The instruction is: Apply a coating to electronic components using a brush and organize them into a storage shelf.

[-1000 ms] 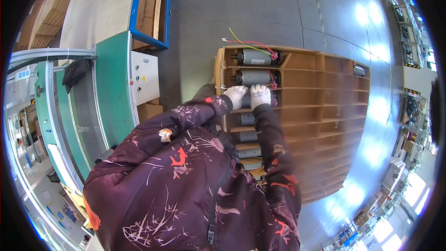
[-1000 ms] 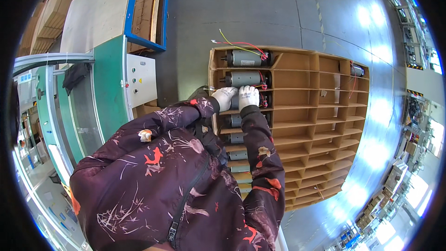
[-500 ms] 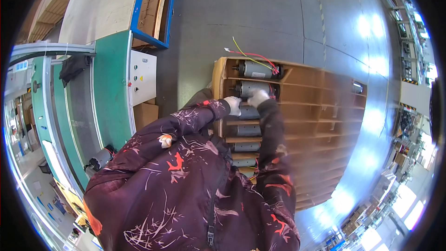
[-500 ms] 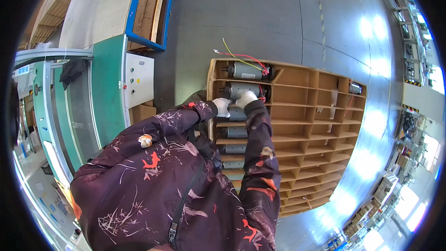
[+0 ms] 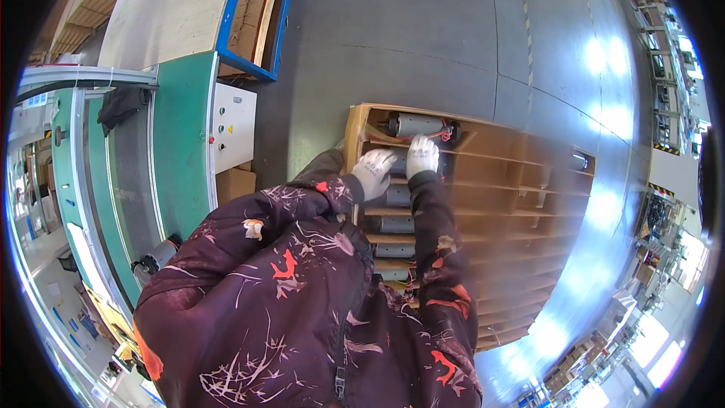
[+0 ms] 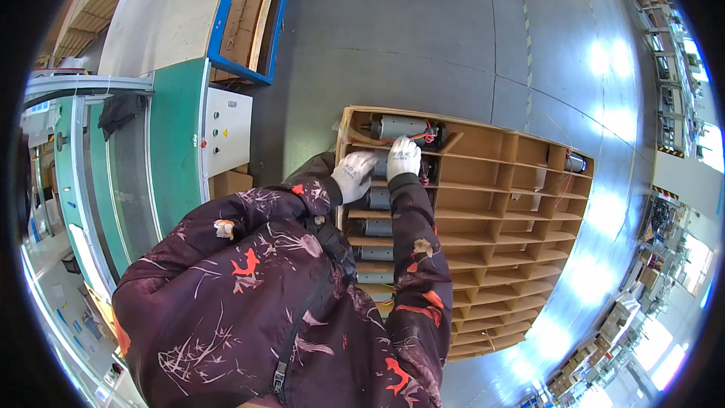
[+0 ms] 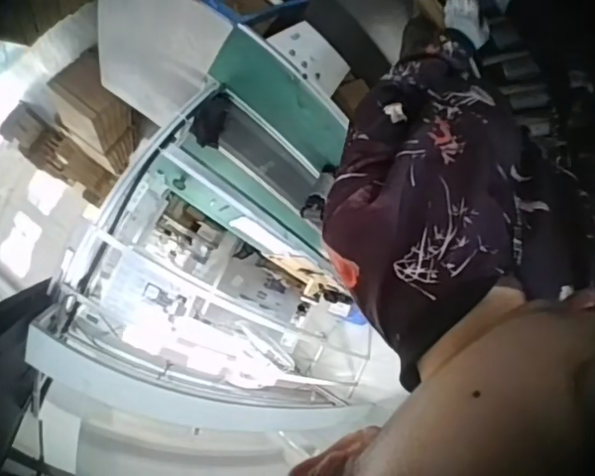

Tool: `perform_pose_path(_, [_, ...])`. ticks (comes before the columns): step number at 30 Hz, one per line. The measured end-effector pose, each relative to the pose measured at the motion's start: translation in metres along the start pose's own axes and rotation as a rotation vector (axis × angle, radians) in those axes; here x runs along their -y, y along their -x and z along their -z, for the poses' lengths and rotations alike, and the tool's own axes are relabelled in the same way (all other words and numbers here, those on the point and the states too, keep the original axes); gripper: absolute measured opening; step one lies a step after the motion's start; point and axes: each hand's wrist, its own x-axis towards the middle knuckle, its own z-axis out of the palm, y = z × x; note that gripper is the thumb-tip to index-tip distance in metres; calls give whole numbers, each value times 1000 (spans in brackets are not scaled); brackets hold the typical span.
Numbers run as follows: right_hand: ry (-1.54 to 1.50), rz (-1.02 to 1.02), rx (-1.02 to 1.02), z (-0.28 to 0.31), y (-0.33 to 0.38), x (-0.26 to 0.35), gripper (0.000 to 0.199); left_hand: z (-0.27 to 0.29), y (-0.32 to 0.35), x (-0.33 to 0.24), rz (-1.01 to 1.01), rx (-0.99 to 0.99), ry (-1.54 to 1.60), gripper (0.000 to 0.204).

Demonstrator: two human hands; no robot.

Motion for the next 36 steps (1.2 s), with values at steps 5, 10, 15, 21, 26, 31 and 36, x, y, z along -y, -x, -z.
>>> perform_pose_path(5, [-129, 50, 160, 18, 4, 5, 21, -18, -36, 23, -74, -138, -158, 44])
perform_pose_path(10, [-249, 184, 225, 1, 1, 19, 34, -21, -79, 49, 274, 657, 16, 52])
perform_pose_path(15, [-168, -44, 568, -21, -29, 7, 31, -25, -58, 28, 186, 440, -107, 54])
perform_pose_path(21, [-202, -102, 605, -10, -39, 0, 32, 39, 6, 22, -8, 189, 40, 57])
perform_pose_path(26, [-382, -47, 259, 17, -19, 19, 30, 77, 77, 80, 361, 141, 75, 46])
perform_pose_path(31, [-442, -819, -376, 23, -7, -57, 26, 102, 144, 134, 684, -27, 193, 47])
perform_pose_path(36, [-654, -687, 50, -71, -53, -125, 42, 74, 287, 247, 1027, -54, 247, 46])
